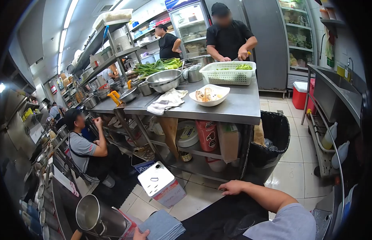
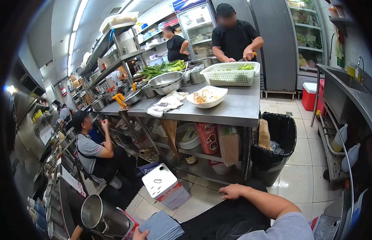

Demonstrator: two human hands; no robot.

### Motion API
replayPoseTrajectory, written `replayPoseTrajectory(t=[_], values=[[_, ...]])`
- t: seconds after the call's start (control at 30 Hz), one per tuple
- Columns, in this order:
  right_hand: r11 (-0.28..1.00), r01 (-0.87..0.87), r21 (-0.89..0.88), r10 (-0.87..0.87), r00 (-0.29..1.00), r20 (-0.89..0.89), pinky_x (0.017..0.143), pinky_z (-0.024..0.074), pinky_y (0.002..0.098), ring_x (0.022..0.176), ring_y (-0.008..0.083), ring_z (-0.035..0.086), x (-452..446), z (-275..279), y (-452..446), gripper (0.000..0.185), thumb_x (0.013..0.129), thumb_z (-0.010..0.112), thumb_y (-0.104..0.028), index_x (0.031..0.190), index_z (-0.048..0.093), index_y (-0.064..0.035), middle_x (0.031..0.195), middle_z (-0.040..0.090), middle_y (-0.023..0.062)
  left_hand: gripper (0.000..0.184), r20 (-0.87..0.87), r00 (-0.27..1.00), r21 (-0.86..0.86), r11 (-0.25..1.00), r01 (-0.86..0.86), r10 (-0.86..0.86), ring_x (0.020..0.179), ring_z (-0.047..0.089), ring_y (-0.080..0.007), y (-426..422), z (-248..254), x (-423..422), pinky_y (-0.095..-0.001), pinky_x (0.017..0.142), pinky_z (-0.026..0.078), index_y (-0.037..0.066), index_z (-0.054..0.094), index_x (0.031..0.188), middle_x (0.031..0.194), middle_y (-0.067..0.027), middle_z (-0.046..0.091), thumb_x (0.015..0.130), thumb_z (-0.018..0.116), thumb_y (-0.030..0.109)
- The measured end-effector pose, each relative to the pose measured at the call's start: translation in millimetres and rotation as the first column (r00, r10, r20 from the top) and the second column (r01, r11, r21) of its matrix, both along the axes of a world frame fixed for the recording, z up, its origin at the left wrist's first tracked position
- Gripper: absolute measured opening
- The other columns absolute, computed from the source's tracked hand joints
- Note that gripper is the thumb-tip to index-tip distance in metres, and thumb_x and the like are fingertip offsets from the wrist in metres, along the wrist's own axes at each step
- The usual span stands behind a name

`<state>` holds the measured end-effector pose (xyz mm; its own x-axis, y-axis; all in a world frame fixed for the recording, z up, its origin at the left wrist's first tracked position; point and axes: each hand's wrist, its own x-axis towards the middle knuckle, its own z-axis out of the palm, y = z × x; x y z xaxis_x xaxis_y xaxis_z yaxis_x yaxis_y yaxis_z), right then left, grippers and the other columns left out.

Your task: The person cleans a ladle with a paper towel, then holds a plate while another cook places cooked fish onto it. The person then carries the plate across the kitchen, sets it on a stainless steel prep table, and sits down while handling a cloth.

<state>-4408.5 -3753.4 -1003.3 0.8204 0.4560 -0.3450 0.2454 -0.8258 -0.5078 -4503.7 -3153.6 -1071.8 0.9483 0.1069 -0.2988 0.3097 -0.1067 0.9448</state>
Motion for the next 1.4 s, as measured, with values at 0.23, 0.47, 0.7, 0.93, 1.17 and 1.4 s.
replayPoseTrajectory(t=[0.23, 0.47, 0.7, 0.93, 1.17, 1.4], values=[[0.905, -0.170, 0.389, 0.242, 0.960, -0.143, 0.096, 0.0472, 0.0417, 0.110, 0.0346, 0.064, 15, -51, 36, 0.054, 0.097, 0.059, -0.039, 0.141, 0.046, -0.0106, 0.117, 0.068, 0.0179, 0.071, 0.201, 0.976, 0.569, 0.821, -0.044, -0.087, 0.096, 0.067, -0.0285, -66, 127, 82, -0.0394, 0.077, 0.055, 0.004, 0.040, 0.143, 0.122, -0.0213, 0.062, 0.081, 0.073, 0.019], [0.939, -0.252, 0.235, 0.295, 0.941, -0.169, 0.095, 0.0473, 0.0434, 0.109, 0.0348, 0.063, 47, -103, 43, 0.053, 0.095, 0.061, -0.038, 0.139, 0.049, -0.0119, 0.117, 0.068, 0.0185, 0.067, -0.615, 0.720, 0.769, -0.040, 0.638, -0.321, 0.142, 0.037, -0.0369, -176, 72, 127, -0.0673, 0.115, 0.017, 0.007, 0.045, 0.145, 0.148, -0.0170, 0.047, 0.093, 0.053, 0.048], [0.932, -0.221, 0.286, 0.326, 0.855, -0.402, 0.088, 0.0518, 0.0443, 0.104, 0.0365, 0.065, 17, -93, 32, 0.048, 0.091, 0.066, -0.035, 0.130, 0.058, -0.0095, 0.115, 0.069, 0.0185, 0.011, -0.130, 0.739, 0.983, 0.014, 0.185, -0.661, 0.098, 0.058, -0.0270, -160, 73, 43, -0.0468, 0.075, 0.044, 0.017, 0.070, 0.086, 0.095, -0.0051, 0.065, 0.078, 0.063, 0.019], [0.891, -0.442, 0.102, 0.449, 0.827, -0.338, 0.093, 0.0477, 0.0469, 0.109, 0.0396, 0.061, 28, -66, 42, 0.047, 0.092, 0.065, -0.033, 0.132, 0.055, -0.0101, 0.113, 0.068, 0.0188, 0.001, 0.163, 0.838, 0.907, 0.412, 0.080, -0.521, 0.082, 0.056, -0.0282, -157, 82, 33, -0.0397, 0.070, 0.047, 0.010, 0.062, 0.074, 0.080, -0.0065, 0.060, 0.073, 0.062, 0.010], [0.919, -0.388, 0.077, 0.393, 0.878, -0.273, 0.095, 0.0476, 0.0462, 0.112, 0.0395, 0.060, 30, -64, 43, 0.048, 0.092, 0.065, -0.030, 0.132, 0.054, -0.0062, 0.116, 0.066, 0.0206, 0.014, 0.480, 0.863, 0.101, 0.966, -0.237, 0.161, 0.069, 0.046, -0.0122, -70, 99, 35, -0.0278, 0.064, 0.037, 0.003, 0.047, 0.070, 0.072, -0.0028, 0.052, 0.083, 0.047, 0.008], [0.896, -0.439, 0.071, 0.441, 0.856, -0.272, 0.091, 0.0494, 0.0476, 0.107, 0.0377, 0.063, 22, -96, 37, 0.045, 0.091, 0.065, -0.032, 0.129, 0.058, -0.0084, 0.115, 0.067, 0.0208, 0.020, 0.376, 0.912, 0.822, 0.515, -0.245, -0.166, 0.100, 0.051, -0.0432, -96, 28, -3, -0.0504, 0.090, 0.042, -0.001, 0.058, 0.101, 0.103, -0.0231, 0.055, 0.086, 0.059, 0.012]])
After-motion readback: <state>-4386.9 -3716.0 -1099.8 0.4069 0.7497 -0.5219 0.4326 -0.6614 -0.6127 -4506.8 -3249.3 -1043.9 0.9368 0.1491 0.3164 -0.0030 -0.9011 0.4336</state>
